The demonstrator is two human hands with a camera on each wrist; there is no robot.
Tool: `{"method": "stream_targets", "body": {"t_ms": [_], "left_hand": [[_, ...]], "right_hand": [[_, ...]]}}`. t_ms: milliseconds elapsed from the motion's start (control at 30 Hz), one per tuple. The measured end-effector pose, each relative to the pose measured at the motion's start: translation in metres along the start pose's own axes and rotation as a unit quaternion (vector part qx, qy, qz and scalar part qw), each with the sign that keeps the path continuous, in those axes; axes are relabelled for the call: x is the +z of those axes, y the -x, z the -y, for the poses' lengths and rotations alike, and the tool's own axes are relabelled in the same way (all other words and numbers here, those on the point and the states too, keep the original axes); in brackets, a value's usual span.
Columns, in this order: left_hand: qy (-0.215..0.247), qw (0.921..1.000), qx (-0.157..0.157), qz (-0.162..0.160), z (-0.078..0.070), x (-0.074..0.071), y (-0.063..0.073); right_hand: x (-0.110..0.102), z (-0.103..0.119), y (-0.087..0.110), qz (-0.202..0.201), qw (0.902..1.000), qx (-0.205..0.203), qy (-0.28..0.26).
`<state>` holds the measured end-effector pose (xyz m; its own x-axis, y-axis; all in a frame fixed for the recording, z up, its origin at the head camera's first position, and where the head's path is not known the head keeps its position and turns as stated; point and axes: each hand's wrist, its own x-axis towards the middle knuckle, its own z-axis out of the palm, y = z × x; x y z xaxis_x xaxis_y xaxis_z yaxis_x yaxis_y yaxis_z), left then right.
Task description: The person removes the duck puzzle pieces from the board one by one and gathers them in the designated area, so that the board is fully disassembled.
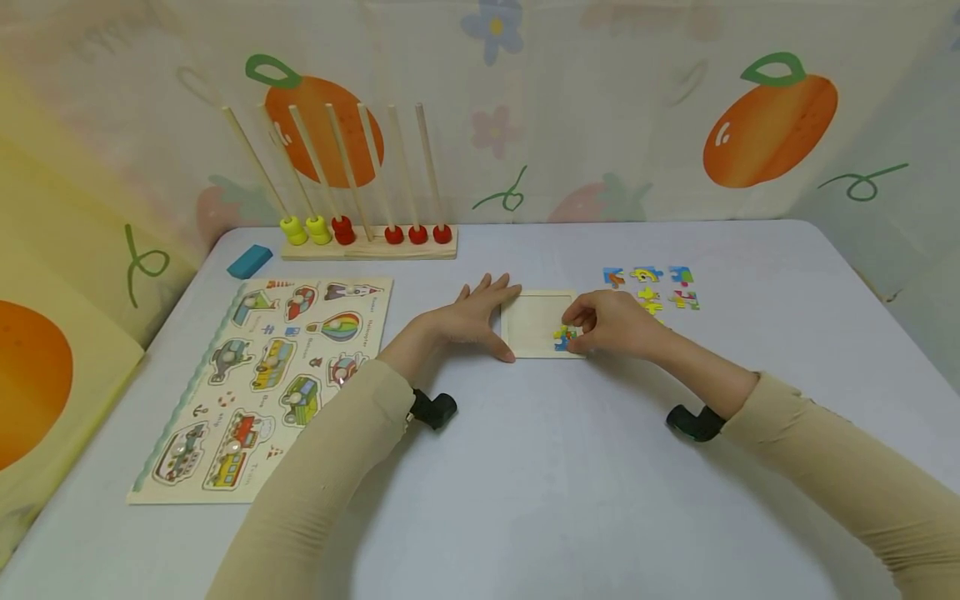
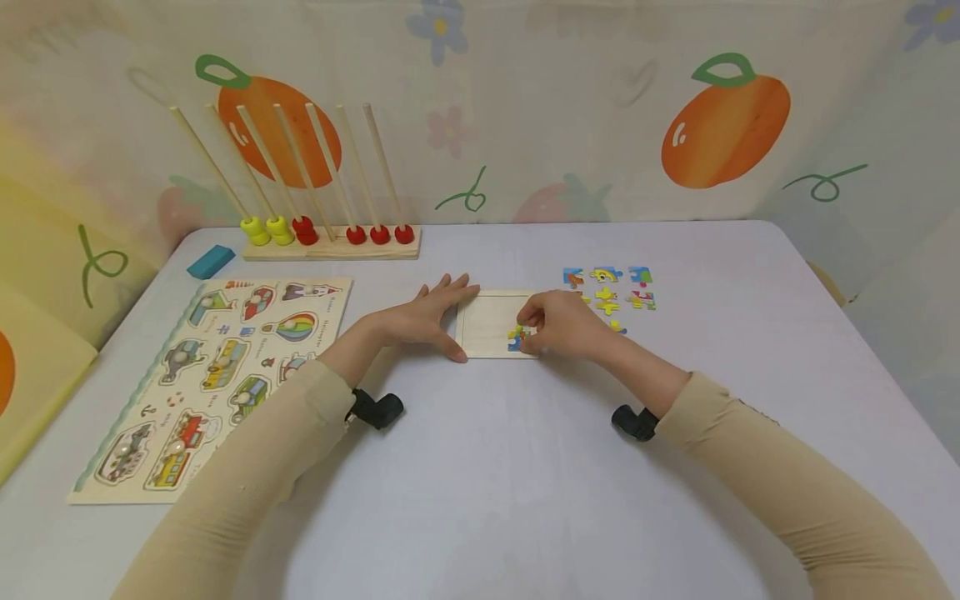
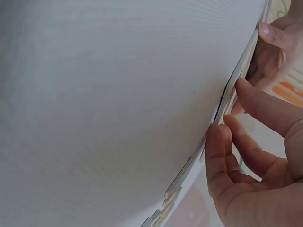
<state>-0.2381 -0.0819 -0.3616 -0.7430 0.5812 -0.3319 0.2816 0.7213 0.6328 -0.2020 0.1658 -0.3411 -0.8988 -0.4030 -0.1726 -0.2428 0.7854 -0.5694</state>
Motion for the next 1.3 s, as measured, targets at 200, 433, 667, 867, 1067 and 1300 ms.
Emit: {"method": "stream_targets", "body": {"t_ms": [200, 433, 667, 867, 1067, 1300], "left_hand": [[-0.002, 1.0, 0.001, -0.001, 0.002, 0.0005, -0.0008], [-0.001, 1.0, 0.003, -0.003, 0.0026, 0.0006, -0.0006], [0.001, 1.0, 0.003, -0.002, 0.0017, 0.0001, 0.0006], [0.001, 1.0, 0.004, -0.002, 0.0007, -0.0001, 0.0013], [0.001, 1.0, 0.004, -0.002, 0.0001, -0.0002, 0.0012], [0.0, 1.0, 0.005, -0.001, 0.0004, 0.0, 0.0008]], "right_hand": [[-0.0005, 0.001, -0.0002, 0.002, 1.0, -0.007, 0.005], [-0.0005, 0.0016, -0.0006, 0.004, 0.9999, -0.011, 0.003], [-0.0012, 0.003, -0.0001, 0.006, 0.9999, -0.008, 0.004], [-0.0004, 0.0027, -0.0001, 0.005, 1.0, -0.006, -0.001], [-0.0001, 0.0019, 0.001, -0.002, 1.0, -0.009, -0.004], [0.001, 0.0016, 0.0003, -0.008, 0.9998, -0.018, -0.005]]}}
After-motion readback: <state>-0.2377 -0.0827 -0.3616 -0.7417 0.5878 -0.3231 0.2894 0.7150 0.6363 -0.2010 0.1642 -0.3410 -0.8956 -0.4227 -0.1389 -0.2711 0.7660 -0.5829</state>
